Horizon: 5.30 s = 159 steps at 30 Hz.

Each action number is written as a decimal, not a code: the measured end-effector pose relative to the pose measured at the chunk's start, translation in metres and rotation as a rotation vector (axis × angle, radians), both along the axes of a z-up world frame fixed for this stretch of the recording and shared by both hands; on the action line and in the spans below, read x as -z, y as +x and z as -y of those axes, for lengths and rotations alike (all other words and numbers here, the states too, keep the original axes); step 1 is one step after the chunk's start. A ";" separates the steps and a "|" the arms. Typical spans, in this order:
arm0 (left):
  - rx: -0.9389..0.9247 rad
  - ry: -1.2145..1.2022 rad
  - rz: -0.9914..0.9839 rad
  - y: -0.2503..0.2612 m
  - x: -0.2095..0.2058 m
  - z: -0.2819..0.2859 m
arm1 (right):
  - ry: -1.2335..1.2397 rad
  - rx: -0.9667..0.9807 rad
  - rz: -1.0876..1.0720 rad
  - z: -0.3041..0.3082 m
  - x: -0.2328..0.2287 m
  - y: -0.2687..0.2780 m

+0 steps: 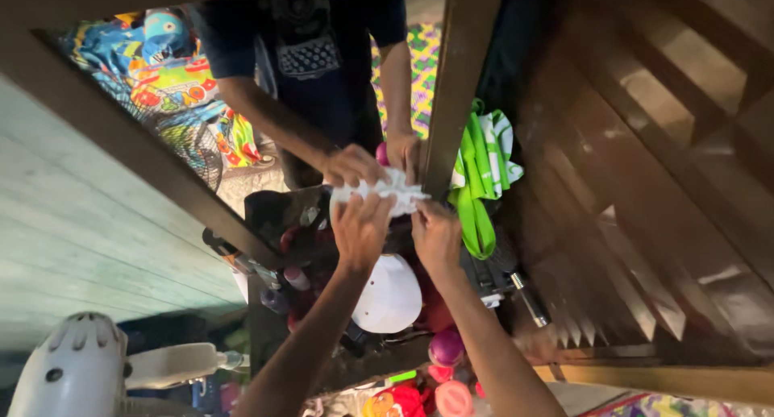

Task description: The person wipes a mirror with a white cloth, repeatedly folding and repositioning the cloth while cleaning different sections of the mirror surface. The person also briefly handles a small white cap on the dresser before resuming wiping the mirror.

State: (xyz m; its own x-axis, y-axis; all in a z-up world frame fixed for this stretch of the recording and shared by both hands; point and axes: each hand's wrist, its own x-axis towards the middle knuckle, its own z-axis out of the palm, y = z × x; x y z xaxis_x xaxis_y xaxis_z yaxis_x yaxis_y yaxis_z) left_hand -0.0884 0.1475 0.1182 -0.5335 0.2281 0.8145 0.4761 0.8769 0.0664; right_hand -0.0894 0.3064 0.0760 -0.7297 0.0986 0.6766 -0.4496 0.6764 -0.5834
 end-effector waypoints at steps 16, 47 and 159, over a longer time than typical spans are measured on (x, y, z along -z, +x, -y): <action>-0.007 0.132 0.245 0.008 0.082 0.009 | 0.148 0.055 0.323 0.007 0.071 0.015; -0.068 0.209 -0.454 0.017 -0.219 0.094 | 0.300 -0.303 -0.623 0.069 -0.280 -0.006; -0.373 0.366 0.295 0.038 0.127 0.096 | 1.163 -0.441 -0.305 0.107 0.033 -0.011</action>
State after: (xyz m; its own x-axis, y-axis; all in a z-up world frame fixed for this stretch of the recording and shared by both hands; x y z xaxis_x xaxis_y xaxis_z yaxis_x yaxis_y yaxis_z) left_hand -0.0504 0.0516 -0.0085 -0.7388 -0.2856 0.6104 0.0564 0.8764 0.4783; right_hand -0.1000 0.1989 0.0426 -0.3501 -0.8706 0.3456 -0.7756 0.4763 0.4142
